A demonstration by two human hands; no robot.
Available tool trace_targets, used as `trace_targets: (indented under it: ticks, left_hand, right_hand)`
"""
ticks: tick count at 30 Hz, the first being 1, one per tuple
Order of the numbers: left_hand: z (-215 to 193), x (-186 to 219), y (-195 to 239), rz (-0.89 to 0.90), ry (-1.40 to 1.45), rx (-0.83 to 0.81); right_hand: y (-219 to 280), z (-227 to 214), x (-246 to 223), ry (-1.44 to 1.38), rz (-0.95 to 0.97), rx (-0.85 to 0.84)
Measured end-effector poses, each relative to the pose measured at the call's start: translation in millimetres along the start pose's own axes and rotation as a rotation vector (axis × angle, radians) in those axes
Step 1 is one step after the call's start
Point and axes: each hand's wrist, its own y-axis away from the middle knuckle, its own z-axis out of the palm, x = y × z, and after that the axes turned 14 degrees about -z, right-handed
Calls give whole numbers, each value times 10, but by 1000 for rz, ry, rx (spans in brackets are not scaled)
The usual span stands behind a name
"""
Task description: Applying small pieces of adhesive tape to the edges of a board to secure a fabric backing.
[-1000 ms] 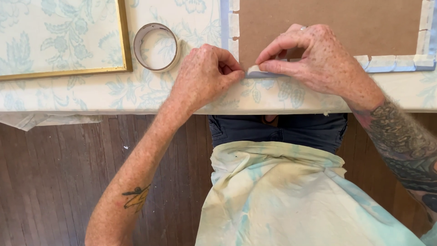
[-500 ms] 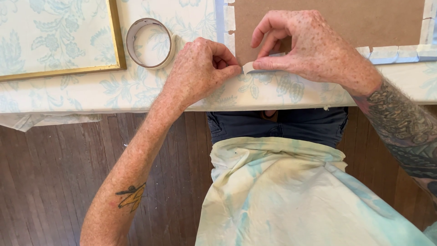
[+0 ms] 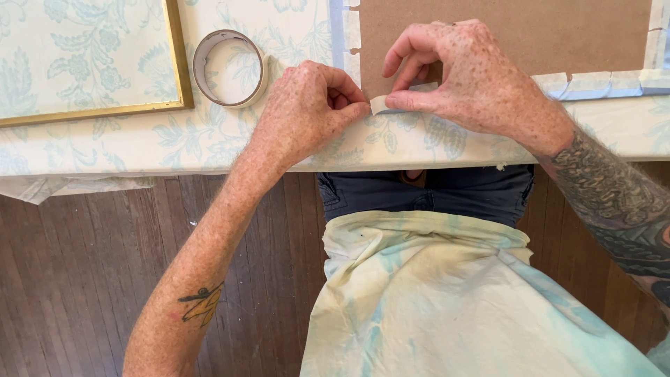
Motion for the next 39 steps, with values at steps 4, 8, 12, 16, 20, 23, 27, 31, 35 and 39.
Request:
trace_targets:
  ticks: [4, 8, 12, 16, 20, 23, 27, 31, 35, 39]
  left_hand:
    - [11, -11, -7, 12, 8, -1]
    - [16, -27, -20, 17, -6, 11]
    - [21, -38, -23, 39, -24, 24]
    - [20, -20, -14, -1, -31, 14]
    - [27, -39, -16, 27, -27, 24]
    - [28, -36, 3, 51, -16, 29]
    - [38, -58, 31, 98, -46, 34]
    - [92, -114, 58, 188, -40, 94]
    - [114, -115, 116, 248, 3, 135]
    - [93, -81, 149, 221, -9, 123]
  right_hand:
    - [6, 13, 31, 7, 1, 9]
    - [10, 25, 47, 26, -50, 18]
    - [43, 72, 153, 128, -145, 29]
    - [81, 130, 198, 270, -181, 44]
    - [74, 154, 169, 295, -125, 33]
    - [63, 164, 165, 302, -127, 41]
    - [58, 183, 185, 323, -122, 37]
    - [24, 204, 171, 338, -99, 40]
    - [-7, 195, 139, 332, -50, 15]
    - [-20, 196, 137, 313, -34, 0]
